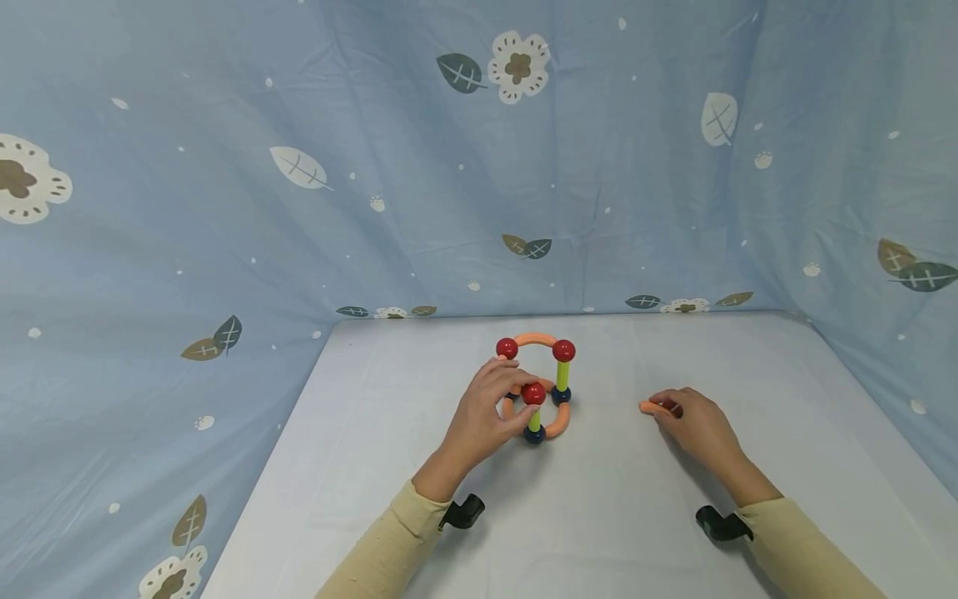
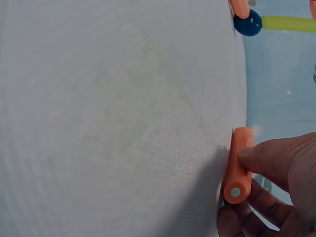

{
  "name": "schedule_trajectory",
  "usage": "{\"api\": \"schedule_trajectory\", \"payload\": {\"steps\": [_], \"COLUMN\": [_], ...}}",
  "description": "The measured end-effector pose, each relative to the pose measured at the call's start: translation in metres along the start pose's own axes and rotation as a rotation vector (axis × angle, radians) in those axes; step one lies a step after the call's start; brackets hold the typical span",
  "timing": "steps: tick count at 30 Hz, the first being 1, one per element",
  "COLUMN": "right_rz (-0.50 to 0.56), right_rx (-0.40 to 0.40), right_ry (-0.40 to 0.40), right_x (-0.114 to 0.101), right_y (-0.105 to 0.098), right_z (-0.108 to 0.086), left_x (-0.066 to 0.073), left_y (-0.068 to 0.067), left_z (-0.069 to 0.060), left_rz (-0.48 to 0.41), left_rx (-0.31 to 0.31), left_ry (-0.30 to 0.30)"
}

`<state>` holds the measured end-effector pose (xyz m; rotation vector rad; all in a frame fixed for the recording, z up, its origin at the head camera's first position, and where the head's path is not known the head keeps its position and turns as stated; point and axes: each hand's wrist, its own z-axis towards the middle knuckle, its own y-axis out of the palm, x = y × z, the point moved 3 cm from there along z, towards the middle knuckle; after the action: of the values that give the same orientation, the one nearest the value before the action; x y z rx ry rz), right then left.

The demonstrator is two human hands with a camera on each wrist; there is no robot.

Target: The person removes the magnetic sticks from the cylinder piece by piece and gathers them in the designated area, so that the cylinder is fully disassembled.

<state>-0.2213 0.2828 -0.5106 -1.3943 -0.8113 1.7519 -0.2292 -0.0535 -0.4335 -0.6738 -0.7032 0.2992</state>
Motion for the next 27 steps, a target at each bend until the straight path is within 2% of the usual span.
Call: {"api": "schedule_trajectory", "payload": {"steps": [9,16,21,27], "right_rz": [0.015,-0.005,0.006,0.032], "right_rx": [-0.024,-0.025,-0.004,0.075], "right_ry": [0.009,0.008,0.006,-0.032], "right_x": [0.001,-0.001,-0.003,-0.012], "right_y": [0.000,0.001,0.002,0.002], "right_z": [0.000,-0.002,-0.003,-0.005], "left_x": [-0.001,0.000,0.000,-0.002], "left_y": [0.000,-0.001,-0.001,-0.001], "left_z": [0.000,0.001,0.000,-0.002], "left_rz": [0.012,0.006,0.005,0.006], "left_rx": [0.008,0.003,0.007,0.024], "left_ry": [0.032,0.023,0.006,-0.028]}}
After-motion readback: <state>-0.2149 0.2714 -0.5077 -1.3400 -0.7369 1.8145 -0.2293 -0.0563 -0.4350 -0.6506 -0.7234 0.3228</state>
